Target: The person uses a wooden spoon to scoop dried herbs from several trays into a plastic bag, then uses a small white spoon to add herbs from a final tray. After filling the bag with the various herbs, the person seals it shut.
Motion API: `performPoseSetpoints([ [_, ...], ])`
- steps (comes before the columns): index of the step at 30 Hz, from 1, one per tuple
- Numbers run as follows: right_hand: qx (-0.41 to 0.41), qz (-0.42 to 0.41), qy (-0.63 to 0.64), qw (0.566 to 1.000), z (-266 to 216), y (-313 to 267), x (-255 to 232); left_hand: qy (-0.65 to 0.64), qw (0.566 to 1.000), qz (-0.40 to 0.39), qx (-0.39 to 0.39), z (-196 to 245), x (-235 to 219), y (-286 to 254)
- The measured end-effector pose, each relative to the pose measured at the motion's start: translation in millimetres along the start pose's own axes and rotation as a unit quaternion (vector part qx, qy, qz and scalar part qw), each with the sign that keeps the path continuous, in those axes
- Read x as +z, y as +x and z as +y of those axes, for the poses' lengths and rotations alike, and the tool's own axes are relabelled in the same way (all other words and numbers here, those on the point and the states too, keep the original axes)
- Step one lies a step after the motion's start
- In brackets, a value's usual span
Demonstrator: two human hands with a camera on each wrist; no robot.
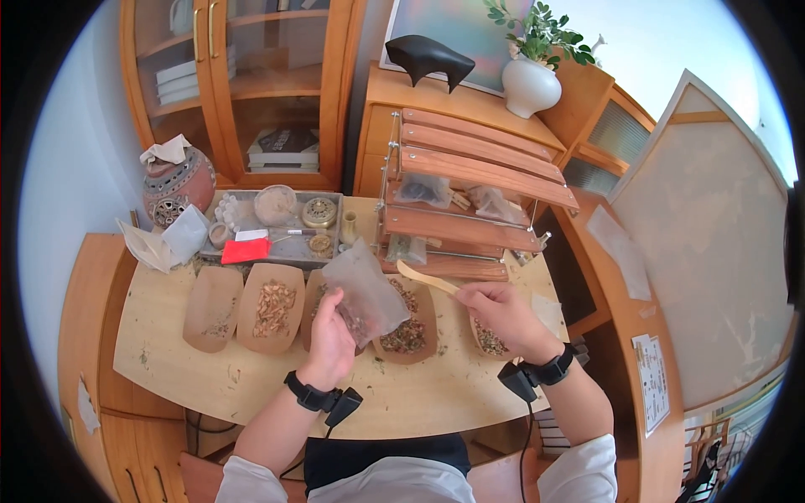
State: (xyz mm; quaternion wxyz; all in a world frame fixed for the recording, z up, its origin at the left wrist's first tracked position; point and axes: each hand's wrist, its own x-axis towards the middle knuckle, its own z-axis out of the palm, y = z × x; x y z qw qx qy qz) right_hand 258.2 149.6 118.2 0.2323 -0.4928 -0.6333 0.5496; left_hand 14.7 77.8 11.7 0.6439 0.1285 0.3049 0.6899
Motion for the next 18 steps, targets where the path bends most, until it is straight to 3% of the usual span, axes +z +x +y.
performPoseSetpoints([
  [4,-0.033,-0.009,-0.016,0.999,4.6,6.2,9.3,0.016,0.999,-0.019,-0.025,-0.1,0.9,-2.3],
  [10,-0.121,0.018,-0.243,0.962,-11.2,-7.2,21.0,0.032,0.998,-0.029,-0.034,-1.0,2.5,-2.9],
  [16,-0.142,0.056,-0.179,0.972,-8.4,-11.0,2.2,0.007,1.0,-0.004,-0.003,0.0,0.0,-2.1],
  [18,-0.109,0.052,-0.205,0.971,3.7,-1.4,-6.8,-0.013,1.0,0.016,0.013,0.6,-1.3,-0.5],
])
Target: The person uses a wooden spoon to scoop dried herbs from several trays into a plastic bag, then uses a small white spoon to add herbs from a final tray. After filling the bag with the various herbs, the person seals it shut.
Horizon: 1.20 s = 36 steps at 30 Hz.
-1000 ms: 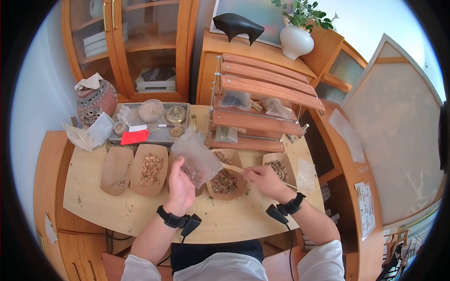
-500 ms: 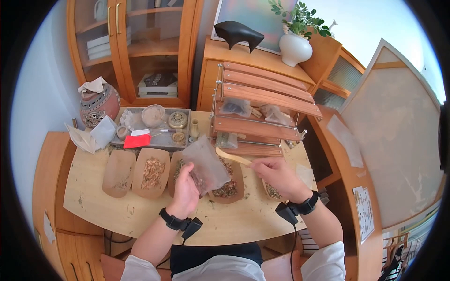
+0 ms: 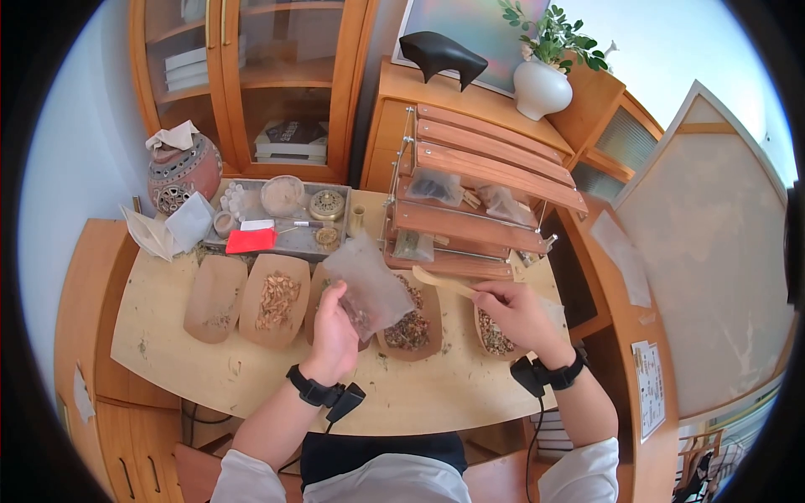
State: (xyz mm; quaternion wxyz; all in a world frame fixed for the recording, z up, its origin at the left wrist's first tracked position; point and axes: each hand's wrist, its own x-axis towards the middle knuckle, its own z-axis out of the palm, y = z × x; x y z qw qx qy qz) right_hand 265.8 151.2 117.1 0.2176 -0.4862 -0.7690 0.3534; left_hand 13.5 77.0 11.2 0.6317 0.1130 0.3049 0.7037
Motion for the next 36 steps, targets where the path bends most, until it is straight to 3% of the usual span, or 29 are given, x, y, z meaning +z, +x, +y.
performPoseSetpoints([
  [5,0.0,-0.041,-0.102,0.994,49.0,21.7,13.8,-0.013,0.999,0.029,0.011,2.6,-2.4,-0.1],
  [11,0.003,-0.05,-0.108,0.993,61.0,39.8,32.9,-0.02,1.0,0.01,0.021,3.6,1.0,-1.1],
  [14,0.0,-0.133,-0.107,0.985,56.0,39.9,28.6,-0.012,1.0,0.007,0.024,4.3,1.8,-1.9],
  [17,-0.029,-0.133,-0.089,0.987,61.8,38.1,20.4,-0.012,1.0,0.015,0.022,2.4,-2.5,0.5],
  [20,0.027,-0.103,-0.119,0.987,61.4,35.1,13.2,-0.011,0.999,0.022,0.024,3.1,0.4,-1.4],
  [23,0.013,-0.096,-0.171,0.981,66.1,30.9,17.6,-0.015,1.0,0.009,0.02,2.3,-0.6,-0.4],
  [29,0.131,-0.151,-0.042,0.979,41.2,31.9,30.9,-0.007,0.999,0.013,0.032,2.9,0.8,0.1],
  [32,0.123,-0.156,-0.013,0.98,39.8,33.6,37.6,-0.009,1.0,0.007,0.024,2.8,-1.8,1.7],
  [36,0.054,-0.138,-0.042,0.988,51.8,31.4,53.7,-0.01,1.0,0.008,0.027,1.6,-1.8,1.5],
])
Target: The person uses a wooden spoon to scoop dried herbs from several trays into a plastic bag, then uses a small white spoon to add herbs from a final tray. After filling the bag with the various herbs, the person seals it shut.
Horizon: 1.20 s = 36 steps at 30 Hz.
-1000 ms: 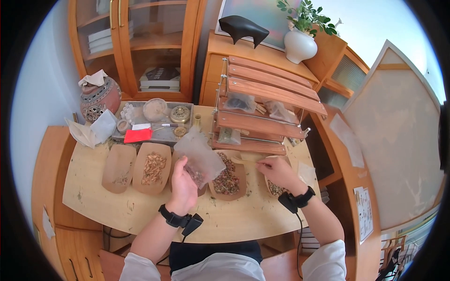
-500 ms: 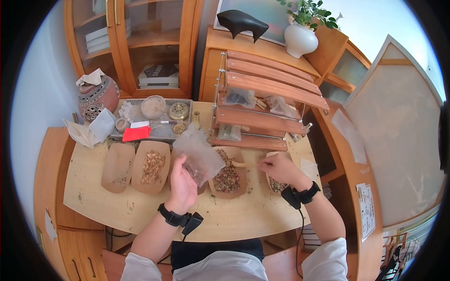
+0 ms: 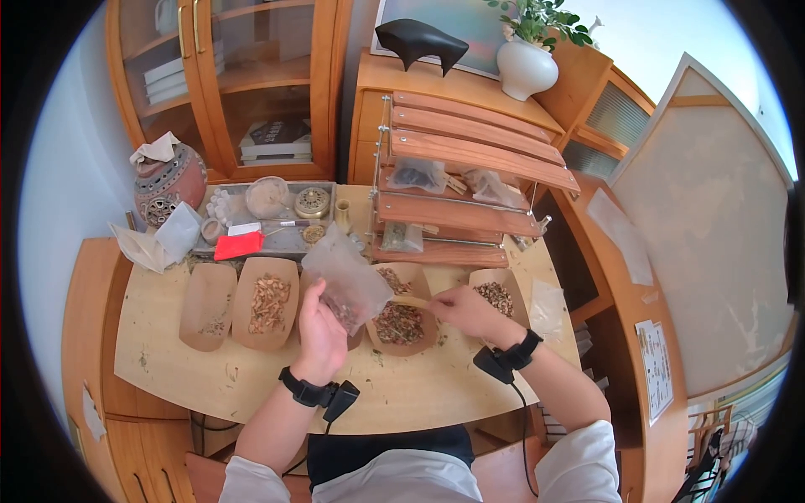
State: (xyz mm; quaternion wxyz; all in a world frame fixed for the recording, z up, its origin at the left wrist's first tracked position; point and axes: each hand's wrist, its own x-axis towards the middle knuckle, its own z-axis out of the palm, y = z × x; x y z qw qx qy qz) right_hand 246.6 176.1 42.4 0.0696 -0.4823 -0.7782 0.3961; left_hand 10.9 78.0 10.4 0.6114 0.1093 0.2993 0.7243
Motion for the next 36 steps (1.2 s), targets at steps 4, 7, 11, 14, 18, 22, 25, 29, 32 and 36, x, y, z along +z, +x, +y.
performPoseSetpoints([
  [4,-0.022,0.067,-0.054,0.996,0.7,-6.2,19.4,0.0,1.0,0.003,0.001,-0.2,-0.7,0.3],
  [7,-0.022,0.083,-0.036,0.996,1.2,-7.9,24.8,-0.004,1.0,0.0,0.0,-1.0,-2.0,1.3],
  [11,-0.025,0.047,0.091,0.994,16.0,-1.9,24.9,-0.006,1.0,0.003,0.012,-0.7,1.8,0.8],
  [14,0.061,0.004,0.215,0.975,13.5,-5.3,16.0,-0.006,1.0,0.011,0.017,1.0,5.8,-1.3],
  [18,0.062,0.039,0.308,0.949,11.3,-12.2,10.1,-0.001,1.0,0.016,-0.005,1.5,-1.6,-0.1],
  [22,0.088,0.029,0.357,0.93,-17.5,-33.4,-22.5,0.001,1.0,0.004,-0.021,-0.6,-4.1,1.3],
  [25,0.069,0.036,0.364,0.928,-33.7,-37.3,-34.1,0.013,0.999,-0.012,-0.03,-0.1,-2.2,1.1],
  [29,0.043,0.021,0.341,0.939,-52.1,-40.0,-42.2,0.036,0.997,-0.027,-0.057,2.5,5.8,-4.5],
  [32,0.022,0.023,0.307,0.951,-63.2,-39.9,-36.8,0.028,0.996,-0.07,-0.056,2.2,9.6,-4.9],
  [36,-0.013,0.032,0.165,0.986,-71.8,-44.5,-35.6,0.042,0.995,-0.067,-0.062,1.3,5.4,-4.1],
])
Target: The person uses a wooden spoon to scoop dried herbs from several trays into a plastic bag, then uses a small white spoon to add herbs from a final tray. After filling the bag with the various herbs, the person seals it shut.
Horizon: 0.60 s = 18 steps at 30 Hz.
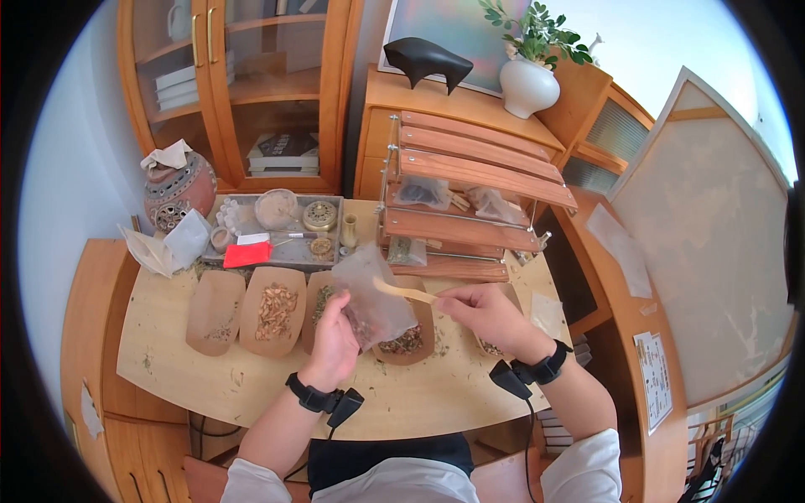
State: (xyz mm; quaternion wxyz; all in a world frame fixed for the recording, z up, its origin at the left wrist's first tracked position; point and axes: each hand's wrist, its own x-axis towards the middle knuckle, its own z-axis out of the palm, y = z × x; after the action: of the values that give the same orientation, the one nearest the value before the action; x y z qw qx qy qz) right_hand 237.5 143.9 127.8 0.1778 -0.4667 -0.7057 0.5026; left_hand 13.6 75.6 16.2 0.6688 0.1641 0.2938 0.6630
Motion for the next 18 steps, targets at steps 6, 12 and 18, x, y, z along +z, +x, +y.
performPoseSetpoints([
  [6,-0.054,0.058,-0.026,0.996,6.0,-17.6,-5.9,-0.019,1.0,0.016,0.003,-1.8,-3.0,1.3],
  [12,0.023,0.046,0.009,0.999,44.0,-29.8,-6.2,-0.079,0.997,-0.005,0.022,2.4,-2.9,-1.7],
  [18,0.004,0.052,-0.078,0.996,90.9,-22.9,28.5,-0.095,0.993,-0.053,0.044,1.5,1.6,-4.0],
])
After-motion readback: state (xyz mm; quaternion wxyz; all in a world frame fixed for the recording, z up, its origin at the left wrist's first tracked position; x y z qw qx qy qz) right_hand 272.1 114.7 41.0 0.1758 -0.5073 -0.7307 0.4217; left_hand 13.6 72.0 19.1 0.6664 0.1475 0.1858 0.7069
